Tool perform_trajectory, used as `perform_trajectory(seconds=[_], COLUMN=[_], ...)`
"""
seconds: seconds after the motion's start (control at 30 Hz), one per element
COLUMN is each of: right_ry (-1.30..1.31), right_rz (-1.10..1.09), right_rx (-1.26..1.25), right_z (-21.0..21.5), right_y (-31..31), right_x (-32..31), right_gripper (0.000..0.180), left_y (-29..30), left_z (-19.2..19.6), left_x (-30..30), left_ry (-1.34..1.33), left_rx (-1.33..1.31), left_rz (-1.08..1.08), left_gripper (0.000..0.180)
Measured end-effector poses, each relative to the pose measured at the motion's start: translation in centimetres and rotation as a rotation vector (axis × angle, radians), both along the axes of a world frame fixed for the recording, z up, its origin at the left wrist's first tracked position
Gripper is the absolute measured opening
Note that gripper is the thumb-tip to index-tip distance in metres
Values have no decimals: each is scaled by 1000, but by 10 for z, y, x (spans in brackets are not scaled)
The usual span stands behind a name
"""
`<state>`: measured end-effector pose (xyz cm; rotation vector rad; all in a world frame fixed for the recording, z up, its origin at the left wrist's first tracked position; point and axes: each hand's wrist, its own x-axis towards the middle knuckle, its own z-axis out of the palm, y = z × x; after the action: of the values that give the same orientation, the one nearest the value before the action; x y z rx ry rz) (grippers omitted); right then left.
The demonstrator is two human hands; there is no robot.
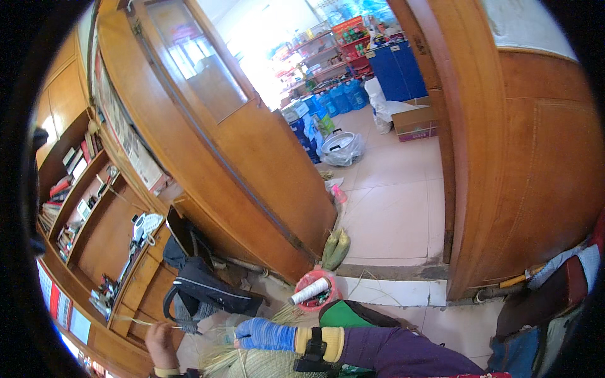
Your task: The person weaves a straw hat by hand, threading dried straw through the existing weave and securing it with a needle and thread. They repeatedly pull the straw tight, adjust the hat's shape, and continue the weaving process.
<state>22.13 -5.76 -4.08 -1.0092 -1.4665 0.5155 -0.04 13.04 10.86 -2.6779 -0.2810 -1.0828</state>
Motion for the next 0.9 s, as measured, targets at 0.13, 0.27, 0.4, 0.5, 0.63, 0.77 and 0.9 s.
perform_trajectory(seconds=[0.13,0.27,0.4,0.5,0.63,0.77,0.9], right_ry=[-22,17,6,37,56,93,19], right_rz=[-44,-23,-101,-104,-54,-2,-70], right_rx=[19,-33,40,58,2,-36,5], right_z=[-4,1,4,4,3,3,3], right_y=[-1,-2,-1,-2,-4,-4,-3], right_x=[4,7,4,1,3,3,4], right_gripper=[30,27,28,28,26,25,27], left_y=[5,-56,-131,-158,-169,-164,-144], left_z=[-30,-6,-10,-25,-36,-50,-61], left_x=[29,17,15,37,47,43,30], left_ry=[149,426,508,470,404,316,206], left_rx=[-356,-496,-370,-361,-437,-542,-573], left_rz=[62,136,28,157,264,247,158], left_gripper=[19,28,29,26,25,21,21])
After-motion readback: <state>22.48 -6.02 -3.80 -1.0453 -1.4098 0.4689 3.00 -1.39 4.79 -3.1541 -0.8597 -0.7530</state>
